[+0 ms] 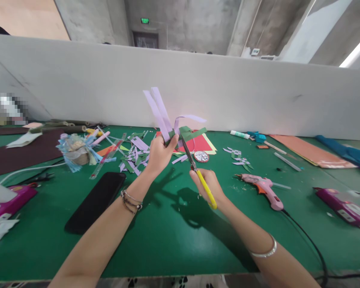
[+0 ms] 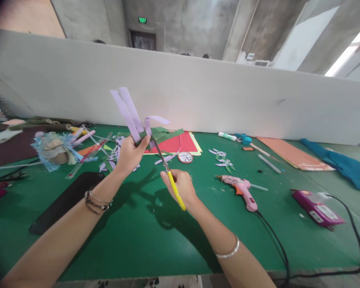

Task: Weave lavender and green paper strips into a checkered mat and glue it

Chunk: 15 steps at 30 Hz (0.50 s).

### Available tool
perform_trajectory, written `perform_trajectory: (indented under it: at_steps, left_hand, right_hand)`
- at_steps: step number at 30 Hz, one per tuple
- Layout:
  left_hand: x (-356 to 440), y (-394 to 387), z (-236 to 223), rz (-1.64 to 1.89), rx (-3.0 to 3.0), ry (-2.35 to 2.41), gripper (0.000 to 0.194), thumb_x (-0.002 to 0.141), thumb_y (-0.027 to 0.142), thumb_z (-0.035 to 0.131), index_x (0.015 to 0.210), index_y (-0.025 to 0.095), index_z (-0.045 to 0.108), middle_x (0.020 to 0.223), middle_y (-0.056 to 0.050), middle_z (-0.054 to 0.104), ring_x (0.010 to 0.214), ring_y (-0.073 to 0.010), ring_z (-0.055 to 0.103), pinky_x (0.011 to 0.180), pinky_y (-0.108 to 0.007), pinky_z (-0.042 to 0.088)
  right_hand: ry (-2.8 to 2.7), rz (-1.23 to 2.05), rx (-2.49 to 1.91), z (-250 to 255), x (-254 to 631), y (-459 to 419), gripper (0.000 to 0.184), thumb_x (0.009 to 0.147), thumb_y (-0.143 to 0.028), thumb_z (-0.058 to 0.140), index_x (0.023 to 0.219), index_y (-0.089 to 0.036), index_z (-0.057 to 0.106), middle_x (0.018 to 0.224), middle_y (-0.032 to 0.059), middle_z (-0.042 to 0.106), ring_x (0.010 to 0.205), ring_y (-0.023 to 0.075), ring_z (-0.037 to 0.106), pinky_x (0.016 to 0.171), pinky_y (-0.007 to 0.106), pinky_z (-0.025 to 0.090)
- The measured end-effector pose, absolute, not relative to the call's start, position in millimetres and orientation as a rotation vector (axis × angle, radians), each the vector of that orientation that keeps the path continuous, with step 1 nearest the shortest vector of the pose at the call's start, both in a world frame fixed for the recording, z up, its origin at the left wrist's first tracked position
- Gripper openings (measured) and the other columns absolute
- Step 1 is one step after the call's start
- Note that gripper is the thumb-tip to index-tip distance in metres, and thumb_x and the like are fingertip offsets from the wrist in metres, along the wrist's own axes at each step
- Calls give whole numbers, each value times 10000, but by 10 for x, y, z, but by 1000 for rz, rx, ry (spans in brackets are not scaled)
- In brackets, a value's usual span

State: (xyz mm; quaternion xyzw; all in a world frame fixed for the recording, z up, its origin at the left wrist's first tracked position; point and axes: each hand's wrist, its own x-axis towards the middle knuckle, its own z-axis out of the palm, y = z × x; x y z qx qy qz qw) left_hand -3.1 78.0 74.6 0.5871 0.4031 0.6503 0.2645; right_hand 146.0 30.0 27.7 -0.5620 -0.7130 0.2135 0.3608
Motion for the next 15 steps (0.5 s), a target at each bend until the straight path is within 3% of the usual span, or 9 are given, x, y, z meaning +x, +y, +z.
perform_trajectory:
  at_steps: [9, 15]
  left_hand:
    - [3, 775, 743, 1723, 1606, 1027, 294, 741, 303, 552, 499, 166, 458, 414, 60, 385, 398, -68, 372, 388, -178, 293]
    - [20, 804, 700, 1733, 1535, 996, 222, 747, 323, 524, 596, 161, 522, 484, 55, 420, 458, -70, 406, 438, -173, 351]
  right_hand:
    - [-1826, 538, -1366, 268, 1425, 278, 419, 733, -504, 335, 458, -208, 224, 430, -48, 248, 425, 58, 239, 405, 203, 203]
    - [-1822, 555, -1346, 259, 1409, 257, 420, 740, -489, 339, 442, -210, 241, 405, -47, 269, 393, 59, 270, 396, 206, 217]
